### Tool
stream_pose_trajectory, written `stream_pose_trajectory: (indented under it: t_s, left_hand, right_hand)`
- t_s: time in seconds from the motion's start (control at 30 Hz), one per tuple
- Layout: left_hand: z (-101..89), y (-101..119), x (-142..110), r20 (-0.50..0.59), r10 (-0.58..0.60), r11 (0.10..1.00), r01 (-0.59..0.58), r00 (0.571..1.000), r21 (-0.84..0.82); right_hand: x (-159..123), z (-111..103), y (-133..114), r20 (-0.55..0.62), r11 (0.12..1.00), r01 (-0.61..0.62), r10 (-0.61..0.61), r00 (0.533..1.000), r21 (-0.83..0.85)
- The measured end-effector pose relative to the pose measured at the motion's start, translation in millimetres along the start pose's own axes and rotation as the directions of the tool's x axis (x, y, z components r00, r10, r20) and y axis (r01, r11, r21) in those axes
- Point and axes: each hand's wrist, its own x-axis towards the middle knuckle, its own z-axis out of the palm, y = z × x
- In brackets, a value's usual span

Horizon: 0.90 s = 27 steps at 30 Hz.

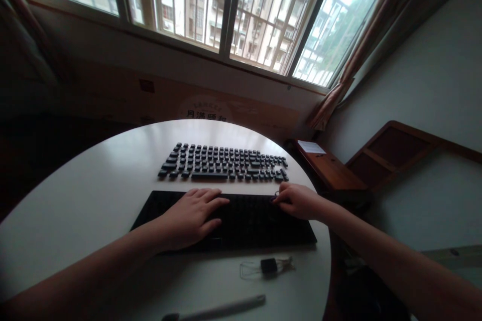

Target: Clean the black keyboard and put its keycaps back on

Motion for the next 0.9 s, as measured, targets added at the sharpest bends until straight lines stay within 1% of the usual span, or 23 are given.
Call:
stream_pose_trajectory:
  t_s: [0.2,0.3,0.43,0.57,0.67,0.77,0.83,0.9]
  left_hand:
    - [0.7,-1.6,0.2,0.006,0.0,1.0,0.0,1.0,-0.007]
    - [1.1,-1.8,0.7,0.012,-0.001,1.0,0.001,1.0,-0.003]
    - [1.6,-2.1,1.2,0.005,0.0,1.0,0.0,1.0,-0.008]
    - [1.8,-2.7,1.5,0.006,-0.006,1.0,0.006,1.0,-0.019]
    - [1.4,-2.7,1.6,0.01,-0.005,1.0,0.005,1.0,-0.011]
    - [1.1,-2.9,1.6,0.009,0.004,1.0,-0.004,1.0,0.0]
    - [1.4,-3.3,1.4,0.006,0.009,1.0,-0.009,1.0,-0.005]
    - [1.9,-3.7,1.1,0.004,0.008,1.0,-0.008,1.0,-0.014]
  right_hand:
    - [-7.7,-6.8,4.8,0.048,0.999,-0.039,0.039,0.998,0.011]
    - [-7.7,-7.3,5.3,0.042,0.999,-0.042,0.041,0.998,0.019]
    - [-0.7,-1.6,-0.7,0.014,0.998,0.001,-0.002,1.0,0.057]
    - [14.7,5.4,-16.4,0.015,0.994,0.062,-0.064,0.998,0.095]
    - [21.4,1.6,-25.8,0.026,0.998,0.055,-0.055,0.998,0.022]
    - [19.0,-10.1,-26.7,0.03,0.994,0.029,-0.026,0.999,-0.105]
    - [15.1,-18.1,-24.3,0.0,0.986,0.029,-0.029,1.0,-0.161]
    - [12.1,-23.4,-22.1,-0.058,0.979,0.04,-0.053,0.997,-0.202]
